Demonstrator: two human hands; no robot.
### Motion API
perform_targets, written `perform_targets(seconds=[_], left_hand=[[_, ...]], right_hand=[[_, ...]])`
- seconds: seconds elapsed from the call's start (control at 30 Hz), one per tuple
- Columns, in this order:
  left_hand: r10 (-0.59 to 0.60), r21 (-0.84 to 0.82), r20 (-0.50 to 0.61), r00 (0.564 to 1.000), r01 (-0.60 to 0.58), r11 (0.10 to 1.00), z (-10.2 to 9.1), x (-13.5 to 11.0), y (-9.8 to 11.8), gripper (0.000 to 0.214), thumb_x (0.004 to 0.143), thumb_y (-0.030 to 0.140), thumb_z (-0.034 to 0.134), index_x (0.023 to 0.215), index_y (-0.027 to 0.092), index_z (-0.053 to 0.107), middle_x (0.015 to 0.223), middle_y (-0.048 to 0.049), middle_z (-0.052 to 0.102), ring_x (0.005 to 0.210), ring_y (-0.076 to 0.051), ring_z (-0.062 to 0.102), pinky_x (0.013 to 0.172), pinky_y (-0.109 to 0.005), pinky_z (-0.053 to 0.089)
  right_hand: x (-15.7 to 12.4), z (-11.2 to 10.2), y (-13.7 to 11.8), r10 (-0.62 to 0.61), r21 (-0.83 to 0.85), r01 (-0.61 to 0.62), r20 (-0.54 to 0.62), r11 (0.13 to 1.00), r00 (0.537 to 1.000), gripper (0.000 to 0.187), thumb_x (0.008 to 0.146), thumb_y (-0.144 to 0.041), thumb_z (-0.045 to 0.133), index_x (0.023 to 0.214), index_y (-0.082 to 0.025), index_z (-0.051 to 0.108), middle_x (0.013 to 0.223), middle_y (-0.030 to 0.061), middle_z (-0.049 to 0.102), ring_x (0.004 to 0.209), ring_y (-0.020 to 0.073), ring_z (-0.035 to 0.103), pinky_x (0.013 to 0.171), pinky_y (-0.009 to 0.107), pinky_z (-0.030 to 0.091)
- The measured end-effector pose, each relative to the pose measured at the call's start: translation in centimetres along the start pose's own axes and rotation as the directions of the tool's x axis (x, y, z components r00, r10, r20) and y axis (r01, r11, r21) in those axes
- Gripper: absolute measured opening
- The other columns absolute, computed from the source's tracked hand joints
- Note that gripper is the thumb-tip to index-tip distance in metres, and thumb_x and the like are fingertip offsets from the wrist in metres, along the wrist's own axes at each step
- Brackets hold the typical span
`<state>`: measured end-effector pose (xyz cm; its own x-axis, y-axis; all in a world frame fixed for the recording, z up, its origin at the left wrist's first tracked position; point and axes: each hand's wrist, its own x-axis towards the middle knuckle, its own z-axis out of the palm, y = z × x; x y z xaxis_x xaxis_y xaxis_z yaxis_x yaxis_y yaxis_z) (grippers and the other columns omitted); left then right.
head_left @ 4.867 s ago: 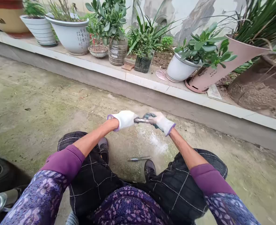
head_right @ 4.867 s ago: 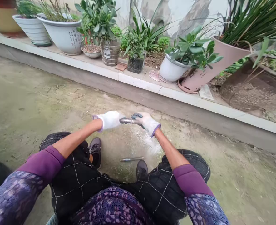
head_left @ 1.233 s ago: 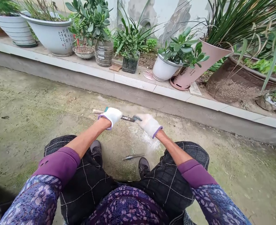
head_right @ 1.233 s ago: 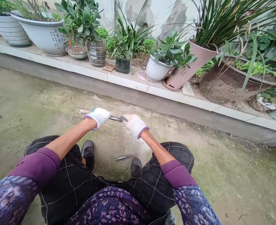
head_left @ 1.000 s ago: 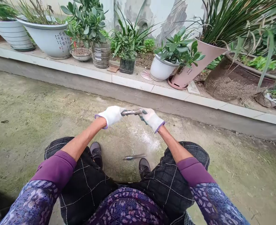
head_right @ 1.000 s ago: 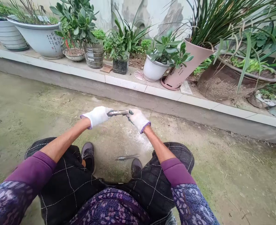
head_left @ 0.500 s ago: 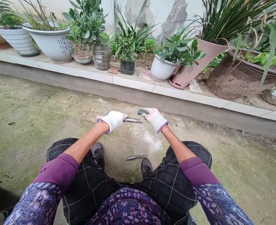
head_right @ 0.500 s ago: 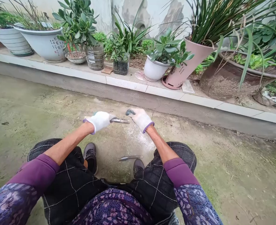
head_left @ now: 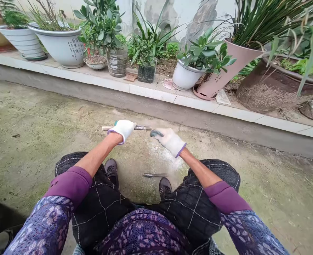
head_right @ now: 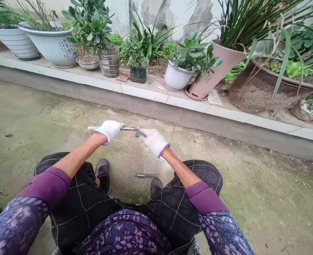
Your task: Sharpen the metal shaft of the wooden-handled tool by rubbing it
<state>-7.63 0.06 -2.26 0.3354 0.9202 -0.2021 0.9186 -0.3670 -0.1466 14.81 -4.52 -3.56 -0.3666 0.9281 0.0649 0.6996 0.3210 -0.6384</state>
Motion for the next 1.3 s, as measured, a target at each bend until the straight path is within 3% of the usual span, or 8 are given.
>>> perform_targets(seconds=[0.17,0.3,0.5,0.73,0.93,1.1,1.2,1.3], left_hand=[[0.174,-0.056,0.050,0.983,-0.171,0.984,-1.0,-0.6,1.8,0.035,0.091,0.024,0.047,0.118,0.025,0.068,0.085,-0.0099,0.074,0.081,-0.025,0.071,0.072,-0.031,0.050],[0.124,-0.223,-0.050,0.991,-0.132,0.966,-1.9,-0.7,1.5,0.034,0.091,0.033,0.046,0.117,0.028,0.068,0.094,-0.0060,0.076,0.082,-0.023,0.071,0.070,-0.028,0.049],[0.029,-0.202,-0.012,1.000,-0.031,0.979,-1.0,-0.6,0.4,0.033,0.092,0.025,0.045,0.115,0.025,0.068,0.093,-0.0085,0.075,0.086,-0.023,0.071,0.073,-0.028,0.050],[0.082,-0.002,0.002,0.997,-0.082,0.997,0.2,0.2,1.0,0.035,0.091,0.012,0.042,0.112,0.017,0.070,0.090,-0.0181,0.073,0.093,-0.033,0.072,0.077,-0.041,0.052],[0.256,0.036,0.060,0.965,-0.258,0.965,-1.1,-0.8,2.6,0.037,0.088,0.011,0.046,0.115,0.023,0.069,0.078,-0.0124,0.072,0.080,-0.031,0.073,0.072,-0.039,0.052],[0.123,-0.095,-0.035,0.992,-0.126,0.987,-3.2,-2.1,1.7,0.035,0.092,0.023,0.045,0.120,0.026,0.067,0.088,-0.0095,0.074,0.081,-0.026,0.072,0.070,-0.033,0.051],[0.005,-0.147,-0.067,0.998,-0.015,0.989,-3.1,-1.5,0.4,0.037,0.093,0.023,0.042,0.120,0.025,0.066,0.093,-0.0100,0.074,0.085,-0.027,0.072,0.071,-0.033,0.051],[-0.031,-0.102,-0.065,0.997,0.024,0.994,-1.8,-0.6,-0.5,0.036,0.093,0.019,0.041,0.117,0.020,0.069,0.095,-0.0141,0.074,0.090,-0.029,0.071,0.076,-0.036,0.052]], right_hand=[[1.8,-3.2,2.6,0.087,0.089,-0.072,-0.169,0.993,0.982,0.029,0.079,-0.024,0.050,0.089,-0.016,0.076,0.077,0.0022,0.069,0.061,0.0132,0.052,0.062,0.025,0.039],[2.5,0.0,2.4,0.190,0.202,-0.174,-0.063,0.964,0.980,0.031,0.079,-0.026,0.048,0.089,-0.015,0.075,0.060,-0.0010,0.058,0.051,0.0120,0.044,0.052,0.024,0.034],[0.9,3.5,-0.1,0.043,0.094,-0.049,0.069,0.994,0.997,0.025,0.082,-0.022,0.052,0.090,-0.017,0.075,0.080,0.0019,0.071,0.070,0.0143,0.057,0.066,0.024,0.040],[0.4,-0.2,0.1,0.021,-0.113,-0.017,0.037,0.993,0.999,0.024,0.084,-0.020,0.054,0.093,-0.019,0.076,0.081,0.0017,0.073,0.073,0.0162,0.061,0.070,0.025,0.042],[1.8,-2.3,2.0,0.034,0.097,-0.031,-0.025,0.995,0.999,0.027,0.078,-0.017,0.052,0.088,-0.018,0.077,0.087,0.0025,0.074,0.077,0.0155,0.062,0.074,0.025,0.045],[2.0,-0.7,0.9,0.250,0.336,-0.257,0.065,0.906,0.966,0.031,0.081,-0.028,0.050,0.094,-0.015,0.075,0.053,-0.0041,0.049,0.044,0.0094,0.038,0.045,0.022,0.030],[1.6,1.3,-0.4,0.187,0.326,-0.200,0.073,0.924,0.980,0.029,0.082,-0.027,0.051,0.093,-0.015,0.074,0.057,-0.0035,0.051,0.048,0.0096,0.039,0.047,0.023,0.031],[0.7,2.8,-1.4,0.067,0.081,-0.079,0.150,0.994,0.986,0.023,0.083,-0.023,0.054,0.090,-0.017,0.075,0.067,-0.0005,0.062,0.057,0.0120,0.048,0.058,0.024,0.037]])
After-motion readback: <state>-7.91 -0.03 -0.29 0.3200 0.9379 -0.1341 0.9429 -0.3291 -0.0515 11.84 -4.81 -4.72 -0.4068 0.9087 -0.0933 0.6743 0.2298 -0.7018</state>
